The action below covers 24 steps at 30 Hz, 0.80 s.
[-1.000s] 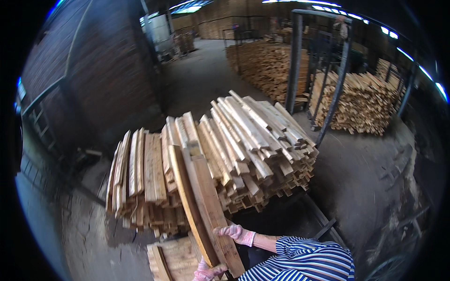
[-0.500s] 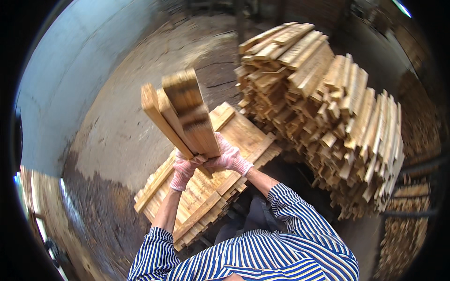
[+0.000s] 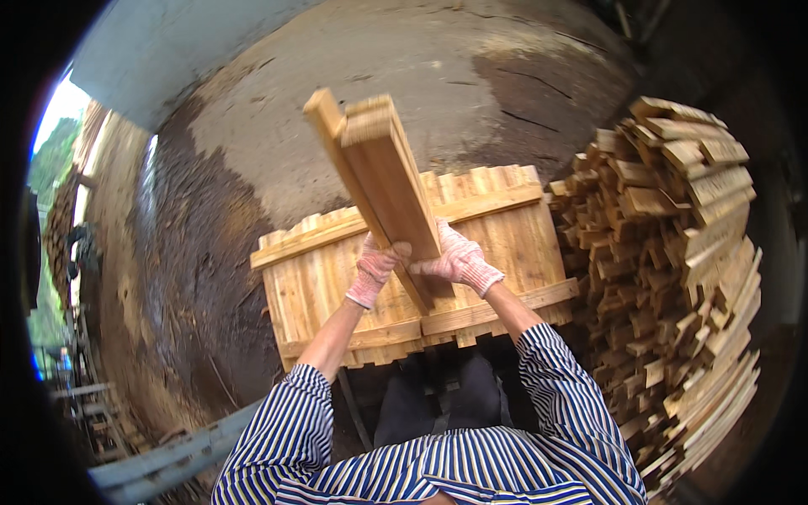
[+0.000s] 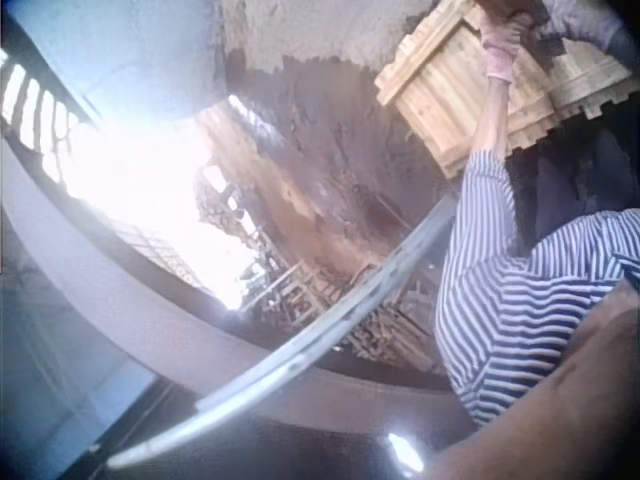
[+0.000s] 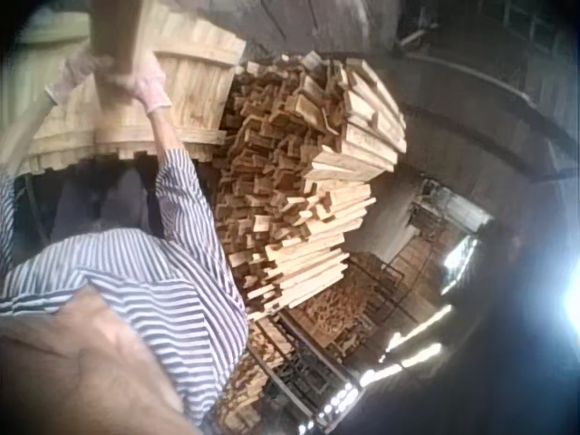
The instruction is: The person repeatedly picks up wooden planks from a large pile and places them onto a growing stack on the floor. They wear pink gloves and handle the planks one by one, aligning them as they build the stack higher.
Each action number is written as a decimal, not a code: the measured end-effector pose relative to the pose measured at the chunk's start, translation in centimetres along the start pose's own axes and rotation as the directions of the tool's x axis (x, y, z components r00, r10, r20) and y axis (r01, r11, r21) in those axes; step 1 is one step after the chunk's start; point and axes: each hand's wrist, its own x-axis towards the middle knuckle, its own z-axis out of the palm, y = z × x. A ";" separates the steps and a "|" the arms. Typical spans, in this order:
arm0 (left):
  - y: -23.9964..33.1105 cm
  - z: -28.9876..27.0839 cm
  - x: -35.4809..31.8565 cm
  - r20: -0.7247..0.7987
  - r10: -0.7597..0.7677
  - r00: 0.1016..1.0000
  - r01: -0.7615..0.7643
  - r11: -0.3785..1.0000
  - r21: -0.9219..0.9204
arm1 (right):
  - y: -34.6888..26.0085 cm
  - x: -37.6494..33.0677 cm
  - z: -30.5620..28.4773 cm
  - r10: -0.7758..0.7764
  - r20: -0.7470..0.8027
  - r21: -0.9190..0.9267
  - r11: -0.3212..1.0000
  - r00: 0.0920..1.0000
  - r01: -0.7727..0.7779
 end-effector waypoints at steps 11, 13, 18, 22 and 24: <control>10.2 1.6 -15.2 -0.878 0.388 0.280 0.736 0.500 0.456 | -6.3 3.1 22.7 0.316 0.140 0.676 0.662 0.938 -0.324; 12.9 -0.4 -18.6 -0.911 0.347 0.222 0.575 0.708 0.410 | -7.8 3.7 26.8 0.400 0.275 0.371 0.795 0.874 -0.480; 19.8 -9.5 -25.7 -0.869 0.316 0.381 0.559 0.670 0.489 | -12.3 6.6 35.3 0.245 0.259 0.341 0.882 0.934 -0.325; 20.5 -17.7 -25.7 -0.795 0.197 0.574 0.818 -0.169 0.549 | -11.2 5.9 37.5 0.255 0.420 0.175 0.919 0.871 -0.353; 20.2 -20.6 -24.8 -0.736 0.247 0.630 0.768 -0.338 0.544 | -9.2 2.6 36.4 0.195 0.309 0.205 0.942 0.931 -0.266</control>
